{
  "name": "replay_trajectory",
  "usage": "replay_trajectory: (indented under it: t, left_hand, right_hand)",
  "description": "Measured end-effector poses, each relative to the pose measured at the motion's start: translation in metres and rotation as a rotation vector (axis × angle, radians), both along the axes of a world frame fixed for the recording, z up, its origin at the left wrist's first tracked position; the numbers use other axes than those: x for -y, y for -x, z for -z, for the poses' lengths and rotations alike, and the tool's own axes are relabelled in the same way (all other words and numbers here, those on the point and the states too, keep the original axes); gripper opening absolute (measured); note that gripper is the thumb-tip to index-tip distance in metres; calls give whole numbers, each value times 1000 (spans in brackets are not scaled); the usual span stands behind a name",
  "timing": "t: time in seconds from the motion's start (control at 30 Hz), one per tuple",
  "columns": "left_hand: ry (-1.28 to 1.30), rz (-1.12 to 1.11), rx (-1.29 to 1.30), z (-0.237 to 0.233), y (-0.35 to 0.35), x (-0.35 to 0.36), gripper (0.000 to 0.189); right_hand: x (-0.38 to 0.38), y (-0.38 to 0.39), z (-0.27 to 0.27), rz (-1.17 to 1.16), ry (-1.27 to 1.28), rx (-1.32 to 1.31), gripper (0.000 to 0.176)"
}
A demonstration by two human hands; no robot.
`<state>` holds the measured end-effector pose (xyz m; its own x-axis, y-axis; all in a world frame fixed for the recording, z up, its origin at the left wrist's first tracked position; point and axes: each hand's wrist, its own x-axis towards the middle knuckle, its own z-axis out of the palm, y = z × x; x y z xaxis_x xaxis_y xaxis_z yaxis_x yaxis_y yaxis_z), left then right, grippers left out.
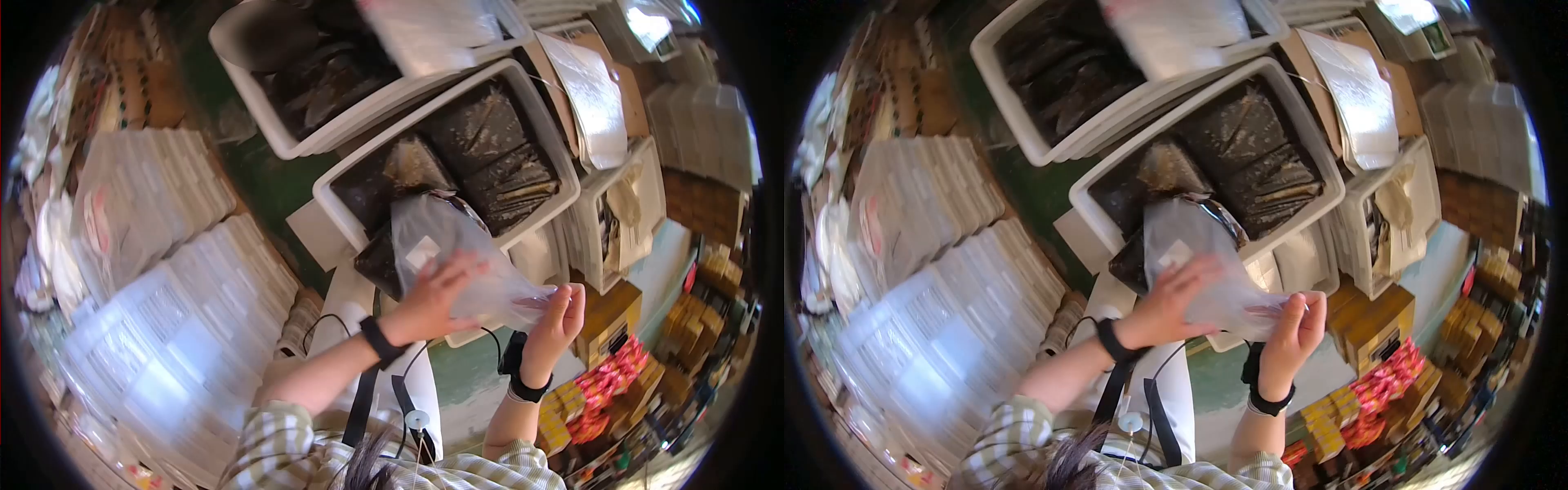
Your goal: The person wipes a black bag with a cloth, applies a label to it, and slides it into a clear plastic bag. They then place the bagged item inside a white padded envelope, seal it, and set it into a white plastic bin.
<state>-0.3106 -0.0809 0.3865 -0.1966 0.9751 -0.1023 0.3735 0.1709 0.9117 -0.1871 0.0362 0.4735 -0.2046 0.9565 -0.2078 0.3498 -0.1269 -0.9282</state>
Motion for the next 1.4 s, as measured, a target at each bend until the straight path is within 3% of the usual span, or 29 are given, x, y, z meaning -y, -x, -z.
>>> replay_trajectory:
  t: [0.1,0.17,0.23,0.3,0.37,0.5,0.57,0.77,0.9,1.0,1.03,1.1,1.13,1.17,1.2,1.27,1.3,1.33,1.4]
  left_hand:
    - [46,-207,241,7,-29,6,40]
    - [61,-420,400,2,-36,10,27]
    - [11,-676,474,-3,-33,12,22]
    - [-44,-782,567,-6,-35,18,26]
    - [-76,-816,696,-15,-39,27,29]
    - [-103,-873,715,-17,-62,54,34]
    - [-64,-832,718,-10,-70,73,26]
    - [33,-784,911,5,-57,128,13]
    - [-44,-899,1187,29,-36,113,14]
    - [-3,-824,1101,89,-25,72,23]
    - [-23,-899,934,96,-21,69,27]
    - [-59,-1029,596,112,-14,63,37]
    - [-72,-1137,673,107,-2,77,47]
    - [-76,-1230,563,105,11,99,45]
    - [-118,-1346,628,114,19,124,40]
    - [119,-1398,468,161,36,191,30]
    - [182,-1443,472,211,38,227,26]
    - [247,-1518,498,264,36,263,27]
    - [523,-1534,440,353,26,326,33]
  right_hand:
    - [-3,-19,-7,-115,74,-122,16]
    - [-2,-18,-8,-196,154,-584,36]
    - [10,-14,-6,-392,76,-287,54]
    - [26,-19,1,-629,86,19,78]
    - [49,-24,20,-927,-203,245,72]
    - [80,-35,41,-773,213,216,44]
    - [77,-43,54,-645,409,122,33]
    - [36,-22,62,-649,439,-41,20]
    - [-9,3,95,-419,270,74,26]
    - [17,34,93,-487,-323,70,41]
    - [13,29,100,-804,-505,226,57]
    - [36,25,120,-1144,-501,619,60]
    - [47,20,140,-1171,-436,722,60]
    - [59,14,167,-1193,-368,820,59]
    - [68,10,189,-1211,-296,917,59]
    - [82,4,217,-1066,-431,852,57]
    - [91,1,233,-994,-497,819,56]
    - [105,2,233,-876,-465,554,49]
    - [148,8,203,-1009,-385,368,36]
